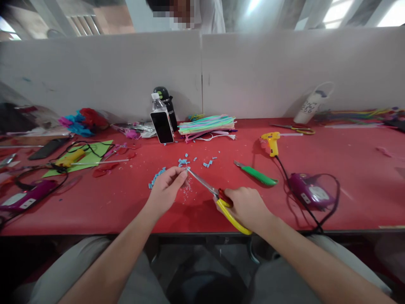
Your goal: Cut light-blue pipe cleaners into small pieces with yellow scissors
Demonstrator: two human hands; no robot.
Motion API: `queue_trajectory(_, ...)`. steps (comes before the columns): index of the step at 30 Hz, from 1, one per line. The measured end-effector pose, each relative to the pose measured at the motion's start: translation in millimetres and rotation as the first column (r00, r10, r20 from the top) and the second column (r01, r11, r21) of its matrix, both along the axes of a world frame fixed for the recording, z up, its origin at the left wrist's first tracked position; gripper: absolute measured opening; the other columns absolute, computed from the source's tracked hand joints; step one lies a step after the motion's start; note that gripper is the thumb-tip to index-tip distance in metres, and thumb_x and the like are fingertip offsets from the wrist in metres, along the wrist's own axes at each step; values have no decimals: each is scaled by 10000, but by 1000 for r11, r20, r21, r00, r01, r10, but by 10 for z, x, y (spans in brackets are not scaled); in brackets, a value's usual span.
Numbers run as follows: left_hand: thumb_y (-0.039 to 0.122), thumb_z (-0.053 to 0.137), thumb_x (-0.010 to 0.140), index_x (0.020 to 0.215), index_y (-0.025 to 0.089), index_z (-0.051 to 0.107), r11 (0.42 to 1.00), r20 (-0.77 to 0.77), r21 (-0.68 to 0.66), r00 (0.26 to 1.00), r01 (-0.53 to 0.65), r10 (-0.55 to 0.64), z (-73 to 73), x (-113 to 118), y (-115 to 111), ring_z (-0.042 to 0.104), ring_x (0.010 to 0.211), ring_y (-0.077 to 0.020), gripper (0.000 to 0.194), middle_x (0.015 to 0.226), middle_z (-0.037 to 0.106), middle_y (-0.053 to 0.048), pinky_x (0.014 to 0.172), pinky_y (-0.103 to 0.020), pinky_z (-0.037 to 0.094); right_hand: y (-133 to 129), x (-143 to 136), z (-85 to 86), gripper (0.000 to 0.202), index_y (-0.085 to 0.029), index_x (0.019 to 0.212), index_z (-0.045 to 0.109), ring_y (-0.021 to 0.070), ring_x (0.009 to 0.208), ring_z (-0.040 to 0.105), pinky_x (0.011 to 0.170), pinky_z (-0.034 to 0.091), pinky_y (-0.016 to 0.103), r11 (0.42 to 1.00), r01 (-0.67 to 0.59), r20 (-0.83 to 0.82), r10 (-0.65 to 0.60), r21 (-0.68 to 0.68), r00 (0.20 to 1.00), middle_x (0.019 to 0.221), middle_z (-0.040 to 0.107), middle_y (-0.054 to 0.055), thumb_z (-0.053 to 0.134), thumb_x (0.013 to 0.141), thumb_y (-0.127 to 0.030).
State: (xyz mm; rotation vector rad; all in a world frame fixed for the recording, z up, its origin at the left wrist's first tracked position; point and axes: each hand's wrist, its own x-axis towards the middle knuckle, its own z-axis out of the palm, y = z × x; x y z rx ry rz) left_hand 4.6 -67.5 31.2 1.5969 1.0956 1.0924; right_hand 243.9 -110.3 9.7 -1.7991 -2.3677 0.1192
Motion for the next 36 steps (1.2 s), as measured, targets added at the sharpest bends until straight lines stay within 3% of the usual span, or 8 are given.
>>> queue_trajectory(6,381,498,917,793,172,580,1000,-49,11,999,0,0,9,4,13,560,673,-129,256,695,603,-6,684,-257,454,24,53,-94,348,-182,700,607,158,524,565,531,152,306,998,-62,114,61,5,992,634,659,87,428,914,-390)
queue_trajectory(12,396,510,907,793,172,590,1000,-58,5,998,-9,9,-2,2,17,579,674,-135,263,692,616,-11,676,-257,464,38,65,-170,356,-177,709,630,158,530,576,532,171,301,998,-64,95,64,6,993,631,662,90,438,915,-395)
queue_trajectory(18,405,511,910,815,175,591,1000,-52,-10,998,-20,19,-28,-26,34,561,671,-127,261,700,603,-3,666,-247,453,69,36,-82,398,-187,651,576,146,496,524,515,183,293,1000,3,-4,-3,-16,1000,572,614,64,446,903,-467)
queue_trajectory(25,387,477,929,789,181,574,999,-147,31,989,-8,13,-13,-52,23,552,673,-129,267,712,610,-5,645,-241,416,142,98,-22,423,-208,651,471,119,474,416,483,241,256,997,48,-274,-64,-65,960,541,510,0,467,873,-568)
queue_trajectory(31,399,442,951,745,186,538,992,-232,122,970,-40,68,57,-132,8,528,698,-131,311,716,582,-2,654,-244,382,122,118,40,369,-216,669,445,116,487,404,496,233,257,999,13,-206,-19,-30,978,567,509,-10,551,827,-531)
queue_trajectory(36,398,418,960,729,189,495,993,-211,93,973,-74,92,79,-155,-1,480,662,-123,320,681,505,12,623,-247,352,91,100,92,378,-222,664,398,106,488,376,497,240,248,998,-11,-239,-4,-61,971,550,454,-42,571,823,-518)
